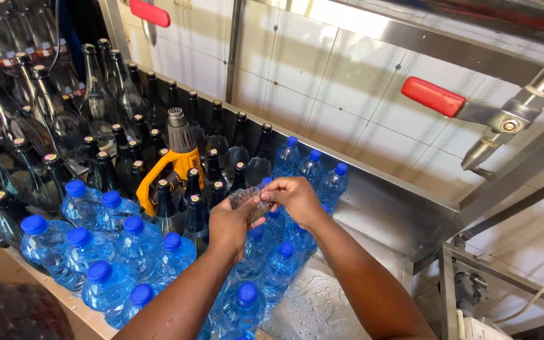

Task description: The person fills clear plastic water bottles from a stainless steel tap, then moves to a counter to pick up a small black object. They return to the filling station and use a yellow heat gun to apply heat to the caps of the filled bottles.

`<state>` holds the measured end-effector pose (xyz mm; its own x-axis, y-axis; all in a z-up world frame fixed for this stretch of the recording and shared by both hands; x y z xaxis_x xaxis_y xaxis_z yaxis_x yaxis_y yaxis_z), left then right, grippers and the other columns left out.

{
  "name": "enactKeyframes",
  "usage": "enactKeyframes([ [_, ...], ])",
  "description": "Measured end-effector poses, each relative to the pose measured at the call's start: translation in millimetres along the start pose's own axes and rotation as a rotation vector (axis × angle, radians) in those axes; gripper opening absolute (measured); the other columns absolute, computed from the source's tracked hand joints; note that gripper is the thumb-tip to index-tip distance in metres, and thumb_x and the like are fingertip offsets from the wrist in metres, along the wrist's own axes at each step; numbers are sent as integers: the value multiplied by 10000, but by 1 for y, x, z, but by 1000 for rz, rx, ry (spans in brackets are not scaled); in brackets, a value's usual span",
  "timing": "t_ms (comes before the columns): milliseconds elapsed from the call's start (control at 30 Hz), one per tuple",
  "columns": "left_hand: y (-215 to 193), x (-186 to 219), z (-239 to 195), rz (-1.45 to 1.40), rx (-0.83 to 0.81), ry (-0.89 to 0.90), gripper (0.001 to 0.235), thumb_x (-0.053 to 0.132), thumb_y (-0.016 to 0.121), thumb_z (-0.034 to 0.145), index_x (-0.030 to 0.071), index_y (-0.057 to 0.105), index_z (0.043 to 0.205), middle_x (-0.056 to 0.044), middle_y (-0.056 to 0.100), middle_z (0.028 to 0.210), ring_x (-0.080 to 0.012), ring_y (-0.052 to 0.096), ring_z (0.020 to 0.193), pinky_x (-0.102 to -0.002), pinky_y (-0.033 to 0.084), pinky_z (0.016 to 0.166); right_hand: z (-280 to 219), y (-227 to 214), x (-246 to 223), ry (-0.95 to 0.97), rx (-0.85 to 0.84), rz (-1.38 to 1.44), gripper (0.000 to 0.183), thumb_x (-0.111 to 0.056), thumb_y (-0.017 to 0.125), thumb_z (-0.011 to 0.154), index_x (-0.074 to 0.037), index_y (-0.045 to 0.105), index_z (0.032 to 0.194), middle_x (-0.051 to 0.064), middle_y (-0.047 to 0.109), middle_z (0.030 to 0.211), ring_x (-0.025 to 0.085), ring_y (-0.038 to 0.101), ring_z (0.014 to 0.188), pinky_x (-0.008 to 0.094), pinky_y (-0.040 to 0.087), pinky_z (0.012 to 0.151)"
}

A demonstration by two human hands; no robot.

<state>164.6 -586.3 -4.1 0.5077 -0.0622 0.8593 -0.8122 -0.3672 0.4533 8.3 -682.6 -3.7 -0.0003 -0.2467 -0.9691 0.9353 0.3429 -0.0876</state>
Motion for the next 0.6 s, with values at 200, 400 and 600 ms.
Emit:
enactKeyframes([
  [200,-4,-5,4,44,30,-1,183,29,894,925,-58,827,1071,-273,839,1029,-425,840,947,-544,726,808,-16,2,-7,8,24,-72,367,36,859,914,4,810,1276,227,828,867,225,799,688,338,723,628],
  [400,-6,-8,8,238,136,13,240,76,892,904,-30,856,1116,-267,830,1020,-386,844,814,-471,728,728,-22,-10,-14,-129,158,-261,190,-66,1006,770,-105,877,904,38,849,1035,119,647,790,245,572,660],
  [600,-4,-8,15,377,141,18,393,191,911,906,43,830,1261,-208,837,1103,-294,851,765,-413,724,750,-22,-34,-38,213,-209,-25,435,5,589,986,78,741,1388,277,861,1029,149,741,607,197,549,502],
])
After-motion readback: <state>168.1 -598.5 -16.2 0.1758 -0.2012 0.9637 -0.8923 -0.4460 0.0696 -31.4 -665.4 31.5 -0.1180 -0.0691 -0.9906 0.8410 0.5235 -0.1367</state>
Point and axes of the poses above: each hand's wrist, its own z-axis towards the middle knuckle, its own y-axis out of the palm, x = y × z, the point moved 3 cm from there along z, towards the middle knuckle
